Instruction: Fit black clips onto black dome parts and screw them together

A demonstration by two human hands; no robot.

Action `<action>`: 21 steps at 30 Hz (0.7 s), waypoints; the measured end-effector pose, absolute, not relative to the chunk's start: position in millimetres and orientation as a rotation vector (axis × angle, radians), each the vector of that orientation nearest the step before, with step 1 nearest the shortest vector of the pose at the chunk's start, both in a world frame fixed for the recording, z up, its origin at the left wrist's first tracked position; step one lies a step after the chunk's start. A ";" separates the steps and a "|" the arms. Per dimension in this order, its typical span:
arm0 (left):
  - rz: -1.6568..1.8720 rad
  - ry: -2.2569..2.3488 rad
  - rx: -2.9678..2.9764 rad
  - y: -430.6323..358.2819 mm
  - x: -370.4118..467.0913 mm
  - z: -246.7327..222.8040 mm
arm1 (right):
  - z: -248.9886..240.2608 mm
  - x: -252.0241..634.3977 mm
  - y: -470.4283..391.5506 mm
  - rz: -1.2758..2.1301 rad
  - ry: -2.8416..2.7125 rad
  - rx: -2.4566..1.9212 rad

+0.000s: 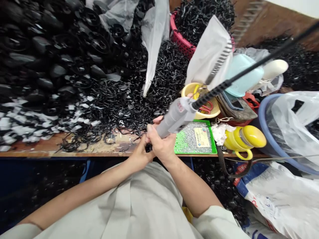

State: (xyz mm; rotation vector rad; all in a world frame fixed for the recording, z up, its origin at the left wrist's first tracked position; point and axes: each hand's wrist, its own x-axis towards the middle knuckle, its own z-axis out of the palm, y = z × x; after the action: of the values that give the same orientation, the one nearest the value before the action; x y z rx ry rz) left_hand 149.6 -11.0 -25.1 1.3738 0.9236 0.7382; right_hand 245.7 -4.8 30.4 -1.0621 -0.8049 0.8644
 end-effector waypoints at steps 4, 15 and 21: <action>0.725 0.910 1.302 -15.2 141.9 -13.1 | 37.6 246.9 -8.0 0.914 -0.744 -1.073; 0.204 0.738 0.745 -36.8 -49.6 -26.6 | 22.0 251.0 -6.2 0.706 -0.833 -1.200; -0.214 1.912 1.123 -70.6 -186.6 -64.3 | 8.8 236.9 8.7 0.638 -0.921 -1.297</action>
State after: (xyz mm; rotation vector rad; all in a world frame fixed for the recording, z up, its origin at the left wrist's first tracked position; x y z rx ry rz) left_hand -186.6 -70.6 -64.3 1.1229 1.9116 -0.2141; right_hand 236.9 8.7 8.8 -1.2968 -0.9207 0.6384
